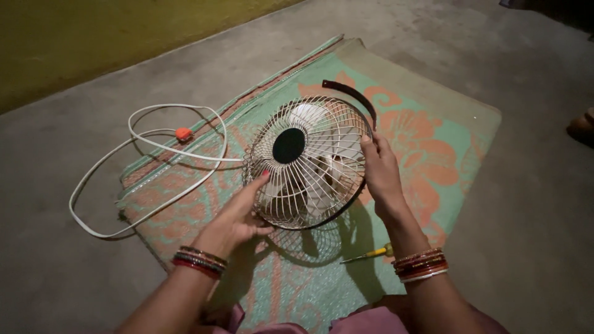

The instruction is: The person disassembles a small electric fan by hand, removing the front grille, a black plastic ring, and several small fasteners. The person then uses a screwdriver to loosen a screw on the fan housing.

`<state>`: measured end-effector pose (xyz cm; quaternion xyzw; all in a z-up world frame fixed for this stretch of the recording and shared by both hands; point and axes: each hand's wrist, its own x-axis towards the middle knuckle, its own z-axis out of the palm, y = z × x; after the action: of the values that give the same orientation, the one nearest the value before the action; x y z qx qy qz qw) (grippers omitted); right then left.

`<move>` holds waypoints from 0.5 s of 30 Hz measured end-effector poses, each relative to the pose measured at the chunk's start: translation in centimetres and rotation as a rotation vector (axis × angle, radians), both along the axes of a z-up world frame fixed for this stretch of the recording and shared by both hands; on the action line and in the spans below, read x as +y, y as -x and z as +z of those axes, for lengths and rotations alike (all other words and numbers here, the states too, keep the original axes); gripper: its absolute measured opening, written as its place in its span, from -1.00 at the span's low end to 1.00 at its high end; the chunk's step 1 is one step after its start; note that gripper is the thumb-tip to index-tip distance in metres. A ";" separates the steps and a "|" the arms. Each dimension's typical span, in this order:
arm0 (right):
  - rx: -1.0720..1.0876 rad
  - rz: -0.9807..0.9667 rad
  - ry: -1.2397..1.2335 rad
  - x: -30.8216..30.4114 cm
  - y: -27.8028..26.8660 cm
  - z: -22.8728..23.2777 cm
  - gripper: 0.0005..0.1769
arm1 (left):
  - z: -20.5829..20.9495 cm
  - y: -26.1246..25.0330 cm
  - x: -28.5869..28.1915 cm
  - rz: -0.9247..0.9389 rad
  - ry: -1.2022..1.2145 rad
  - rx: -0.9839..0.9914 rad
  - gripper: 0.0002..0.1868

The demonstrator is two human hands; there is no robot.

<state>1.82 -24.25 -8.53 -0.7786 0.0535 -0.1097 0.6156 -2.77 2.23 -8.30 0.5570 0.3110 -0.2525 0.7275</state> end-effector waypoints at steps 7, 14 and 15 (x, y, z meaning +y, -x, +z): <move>0.141 -0.071 0.127 -0.3 1.7 3.0 -0.28 | -2.3 -4.5 1.1 -0.016 -0.097 -0.027 -0.31; 0.332 -0.010 0.268 -1.5 2.6 5.6 -0.32 | -2.6 -10.3 1.8 0.044 0.144 -0.193 -0.62; 0.428 -0.013 0.298 -2.0 2.6 5.7 -0.35 | -2.3 -10.8 1.9 0.015 0.056 -0.198 -0.62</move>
<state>-0.77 -26.28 -2.86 -0.8657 0.1708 0.0470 0.4683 7.98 4.10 -10.61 0.5564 0.2348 -0.1992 0.7718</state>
